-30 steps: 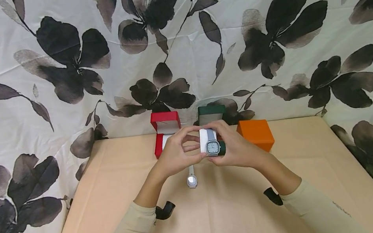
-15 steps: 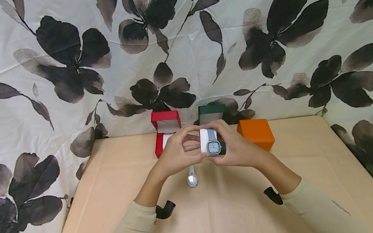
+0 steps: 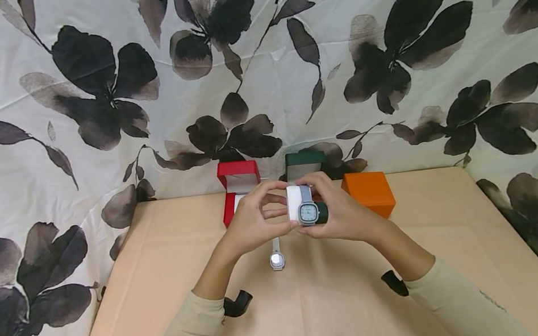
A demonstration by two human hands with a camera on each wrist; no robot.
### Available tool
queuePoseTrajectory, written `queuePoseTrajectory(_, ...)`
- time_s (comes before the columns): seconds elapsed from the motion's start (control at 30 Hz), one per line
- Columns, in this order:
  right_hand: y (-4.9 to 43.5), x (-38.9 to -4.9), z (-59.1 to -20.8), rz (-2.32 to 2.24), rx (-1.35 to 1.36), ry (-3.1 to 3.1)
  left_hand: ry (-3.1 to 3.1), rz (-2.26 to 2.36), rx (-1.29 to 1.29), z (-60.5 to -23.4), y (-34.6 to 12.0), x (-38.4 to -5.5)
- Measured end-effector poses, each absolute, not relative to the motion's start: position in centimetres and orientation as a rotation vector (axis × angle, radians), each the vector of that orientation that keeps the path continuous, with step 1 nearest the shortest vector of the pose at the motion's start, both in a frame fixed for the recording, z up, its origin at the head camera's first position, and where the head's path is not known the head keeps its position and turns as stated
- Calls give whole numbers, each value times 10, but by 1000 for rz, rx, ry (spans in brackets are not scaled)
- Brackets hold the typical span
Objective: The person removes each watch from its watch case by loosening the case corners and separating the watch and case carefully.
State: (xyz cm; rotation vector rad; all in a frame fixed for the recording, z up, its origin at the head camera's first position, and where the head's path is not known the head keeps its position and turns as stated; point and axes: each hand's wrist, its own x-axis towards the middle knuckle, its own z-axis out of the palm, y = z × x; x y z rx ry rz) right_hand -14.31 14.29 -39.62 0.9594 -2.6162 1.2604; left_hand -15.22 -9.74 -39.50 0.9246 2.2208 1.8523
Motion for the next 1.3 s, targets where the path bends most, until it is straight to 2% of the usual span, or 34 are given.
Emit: queuePoseTrajectory(1.3, 138, -135, -396, 1249, 911, -2654, 2205, 1856, 933, -396, -103, -151)
